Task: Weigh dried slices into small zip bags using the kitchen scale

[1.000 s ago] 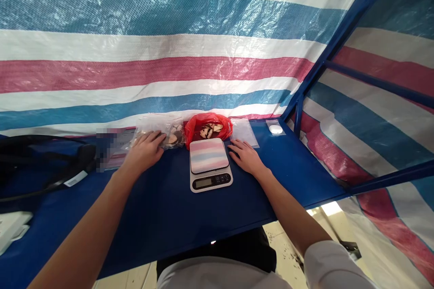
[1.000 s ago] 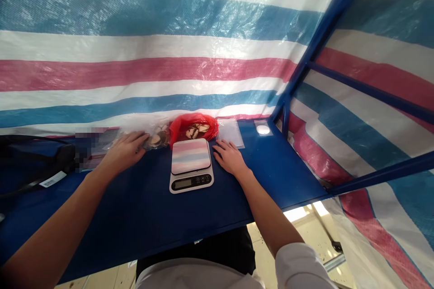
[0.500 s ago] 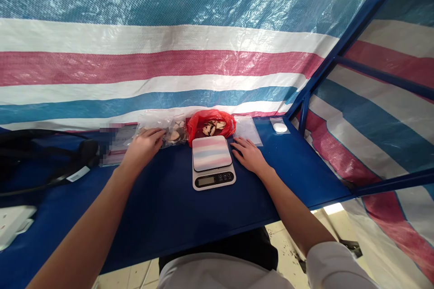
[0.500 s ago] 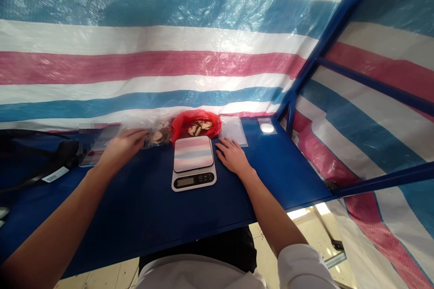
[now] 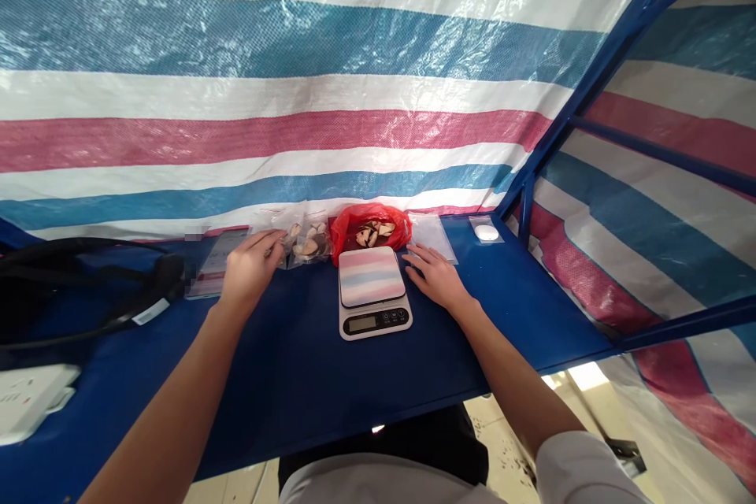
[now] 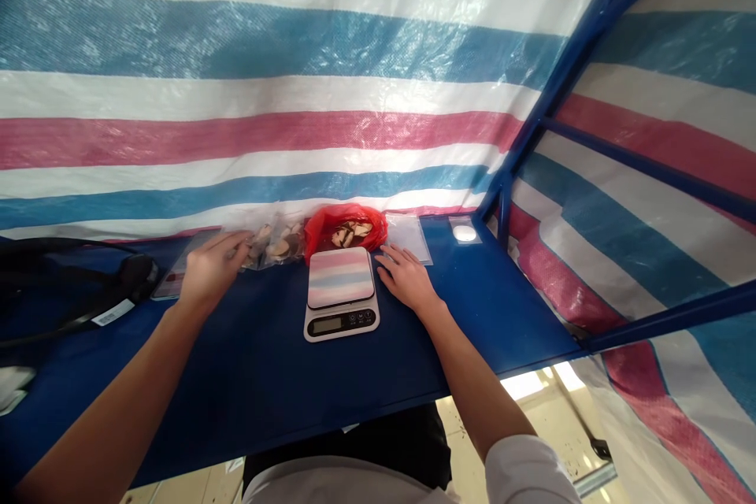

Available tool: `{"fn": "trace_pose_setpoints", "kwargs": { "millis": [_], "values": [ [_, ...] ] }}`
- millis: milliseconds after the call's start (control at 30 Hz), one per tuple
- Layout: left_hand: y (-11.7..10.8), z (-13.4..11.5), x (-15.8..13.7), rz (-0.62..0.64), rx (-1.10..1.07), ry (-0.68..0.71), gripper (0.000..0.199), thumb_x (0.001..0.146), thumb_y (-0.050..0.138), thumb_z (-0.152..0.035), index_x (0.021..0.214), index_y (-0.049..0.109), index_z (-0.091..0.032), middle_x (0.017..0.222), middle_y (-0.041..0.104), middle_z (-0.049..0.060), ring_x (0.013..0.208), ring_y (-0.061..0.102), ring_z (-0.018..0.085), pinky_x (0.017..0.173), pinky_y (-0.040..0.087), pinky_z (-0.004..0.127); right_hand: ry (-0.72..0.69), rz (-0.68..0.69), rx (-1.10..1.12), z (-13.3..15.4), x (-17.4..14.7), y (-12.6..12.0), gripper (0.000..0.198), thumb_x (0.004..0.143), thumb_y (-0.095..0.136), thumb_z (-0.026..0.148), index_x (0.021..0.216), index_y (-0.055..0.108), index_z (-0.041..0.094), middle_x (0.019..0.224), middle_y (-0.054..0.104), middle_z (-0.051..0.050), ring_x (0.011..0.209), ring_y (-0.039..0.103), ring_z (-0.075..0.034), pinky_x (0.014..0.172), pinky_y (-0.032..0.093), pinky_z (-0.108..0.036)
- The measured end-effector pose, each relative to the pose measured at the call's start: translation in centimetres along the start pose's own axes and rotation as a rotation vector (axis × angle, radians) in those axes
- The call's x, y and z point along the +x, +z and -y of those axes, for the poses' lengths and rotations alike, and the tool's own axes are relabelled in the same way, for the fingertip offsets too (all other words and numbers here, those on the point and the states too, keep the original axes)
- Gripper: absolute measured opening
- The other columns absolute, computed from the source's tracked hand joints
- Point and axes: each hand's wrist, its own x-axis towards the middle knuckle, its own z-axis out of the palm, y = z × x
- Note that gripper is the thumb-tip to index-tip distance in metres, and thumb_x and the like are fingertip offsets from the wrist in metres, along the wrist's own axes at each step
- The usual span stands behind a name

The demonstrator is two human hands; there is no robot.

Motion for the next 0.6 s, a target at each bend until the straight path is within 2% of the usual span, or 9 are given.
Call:
{"fn": "trace_pose_setpoints", "kwargs": {
  "millis": [133, 267, 333, 433, 600],
  "values": [
    [-0.7, -2.0, 0.0, -0.154, -0.125, -0.073, 0.033, 0.094, 0.050, -0.038, 0.102, 0.077, -0.021, 0.108, 0.077, 0.006, 0.099, 0.072, 0.026, 0.097, 0.053, 0.037, -0.016, -0.057, 0.031, 0.9, 0.7, -0.9, 0.036, 0.102, 0.045, 0.030, 0.128, 0.069, 0.025, 0.145, 0.060, -0.003, 0.139, 0.051, -0.025, 0.117, 0.044, -0.043],
    [-0.3, -4.5, -0.1, -0.229, -0.313, -0.190, 0.030, 0.089, 0.060, -0.041, 0.100, 0.078, -0.020, 0.100, 0.078, 0.005, 0.086, 0.072, 0.023, 0.087, 0.056, 0.034, -0.029, -0.099, 0.076, 2.5, 1.8, -1.6, 0.037, 0.102, 0.045, 0.030, 0.129, 0.069, 0.025, 0.144, 0.061, -0.001, 0.138, 0.053, -0.023, 0.118, 0.044, -0.039],
    [0.6, -5.6, -0.3, -0.230, -0.454, -0.270, 0.031, 0.085, 0.065, -0.044, 0.100, 0.079, -0.020, 0.095, 0.079, 0.005, 0.081, 0.071, 0.021, 0.082, 0.057, 0.033, -0.029, -0.118, 0.107, 3.4, 2.4, -1.7, 0.037, 0.102, 0.045, 0.029, 0.130, 0.069, 0.025, 0.143, 0.061, -0.001, 0.138, 0.053, -0.022, 0.118, 0.044, -0.038],
    [2.5, -6.9, -0.8, -0.212, -0.708, -0.349, 0.031, 0.081, 0.071, -0.044, 0.097, 0.079, -0.019, 0.094, 0.079, 0.006, 0.086, 0.072, 0.022, 0.083, 0.058, 0.035, -0.020, -0.139, 0.164, 4.7, 3.1, -1.3, 0.038, 0.101, 0.045, 0.029, 0.130, 0.069, 0.027, 0.141, 0.063, 0.000, 0.137, 0.054, -0.022, 0.116, 0.046, -0.039],
    [5.6, -7.7, -2.3, -0.183, -1.080, -0.494, 0.035, 0.069, 0.084, -0.046, 0.090, 0.079, -0.018, 0.091, 0.078, 0.007, 0.084, 0.072, 0.022, 0.080, 0.059, 0.036, 0.037, -0.177, 0.328, 5.4, 3.4, 0.0, 0.039, 0.102, 0.044, 0.032, 0.132, 0.067, 0.026, 0.142, 0.063, -0.002, 0.133, 0.058, -0.020, 0.110, 0.051, -0.032]
  ]
}}
